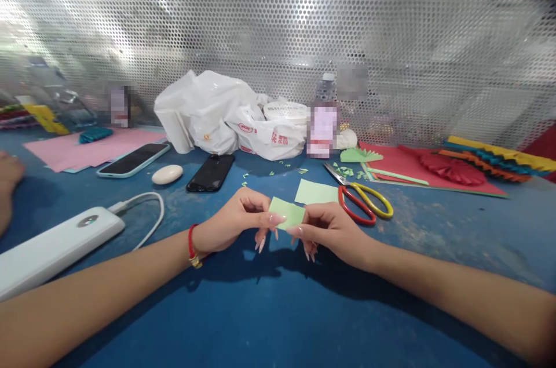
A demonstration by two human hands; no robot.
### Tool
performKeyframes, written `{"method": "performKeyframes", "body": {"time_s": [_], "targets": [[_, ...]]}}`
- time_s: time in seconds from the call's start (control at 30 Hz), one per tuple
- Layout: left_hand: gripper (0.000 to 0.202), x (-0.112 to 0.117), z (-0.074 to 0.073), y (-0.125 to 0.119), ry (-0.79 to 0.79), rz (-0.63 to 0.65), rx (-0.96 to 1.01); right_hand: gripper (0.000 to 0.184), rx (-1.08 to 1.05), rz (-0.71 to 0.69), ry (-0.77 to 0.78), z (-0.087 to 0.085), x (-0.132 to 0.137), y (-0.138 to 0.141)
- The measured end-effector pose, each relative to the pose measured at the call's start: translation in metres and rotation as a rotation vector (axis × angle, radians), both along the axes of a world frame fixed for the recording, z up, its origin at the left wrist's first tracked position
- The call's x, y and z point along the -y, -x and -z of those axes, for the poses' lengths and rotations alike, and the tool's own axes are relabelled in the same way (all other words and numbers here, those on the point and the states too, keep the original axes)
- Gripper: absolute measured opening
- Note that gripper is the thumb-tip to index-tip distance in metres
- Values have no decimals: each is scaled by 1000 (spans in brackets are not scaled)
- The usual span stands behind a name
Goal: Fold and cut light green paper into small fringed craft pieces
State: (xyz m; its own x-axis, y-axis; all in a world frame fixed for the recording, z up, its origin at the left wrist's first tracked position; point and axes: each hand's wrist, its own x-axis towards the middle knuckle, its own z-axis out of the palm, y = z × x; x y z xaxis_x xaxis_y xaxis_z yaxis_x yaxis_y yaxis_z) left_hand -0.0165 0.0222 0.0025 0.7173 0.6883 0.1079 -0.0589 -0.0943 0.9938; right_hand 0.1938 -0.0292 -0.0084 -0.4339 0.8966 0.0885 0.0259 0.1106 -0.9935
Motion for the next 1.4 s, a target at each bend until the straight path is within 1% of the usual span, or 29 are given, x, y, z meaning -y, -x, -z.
{"method": "performKeyframes", "body": {"time_s": [0.1, 0.2, 0.27, 0.37, 0.43, 0.5, 0.57, 0.63, 0.7, 0.77, 0.8, 0.83, 0.9, 0.93, 0.97, 1.07, 1.13, 1.2, 1.27, 1.33, 1.4], "targets": [[19, 3, -2, -2, -13, 66, -19, 29, -35, 27, -29, 0, 1, -1], [18, 4, -3, -6, -41, 86, -42, 32, -39, 65, -49, 1, 0, -2], [14, 3, -3, -8, -84, 40, -58, 32, -16, 84, -50, 1, 0, -2], [15, 2, -2, -7, -136, -29, -99, 32, 20, 107, -42, 0, -1, -2], [16, 2, -2, -7, -144, -85, -99, 33, 6, 138, -52, -1, 0, 0], [17, 2, -2, -6, -147, -162, -73, 33, -23, 200, -85, -2, 1, 2], [19, 1, -2, -6, -156, -247, -49, 33, -6, 260, -154, -3, 3, 3], [20, -1, -1, -5, -170, -314, -39, 30, 124, 274, -290, -5, 2, -1], [21, -3, -1, -5, -189, -329, -51, 25, 342, 278, -482, -10, -3, -10], [21, -3, -2, -4, -202, -276, -77, 22, 578, 354, -644, -18, -13, -25], [20, -2, -3, -4, -203, -232, -91, 20, 721, 415, -693, -23, -19, -33], [18, -2, -4, -4, -203, -188, -100, 19, 911, 450, -704, -28, -24, -40], [15, 0, -5, -4, -207, -133, -105, 15, 1368, 480, -633, -40, -31, -53], [14, 0, -6, -3, -214, -124, -104, 17, 1584, 460, -550, -45, -32, -58], [13, 0, -6, -3, -222, -123, -98, 22, 1737, 442, -449, -50, -32, -61], [11, 0, -5, -3, -208, -130, -72, 22, 1817, 359, -390, -58, -27, -65], [12, 0, -3, -4, -158, -132, -43, 19, 1818, 280, -361, -59, -25, -67], [17, -1, 0, -5, -132, -168, -28, 21, 1801, 221, -309, -58, -29, -70], [22, -2, 2, -6, -178, -259, -52, 20, 1756, 203, -265, -55, -35, -74], [25, -2, 4, -7, -230, -338, -70, 14, 1724, 202, -228, -52, -40, -76], [27, -3, 6, -8, -207, -350, -40, 13, 1722, 229, -224, -51, -40, -75]]}}
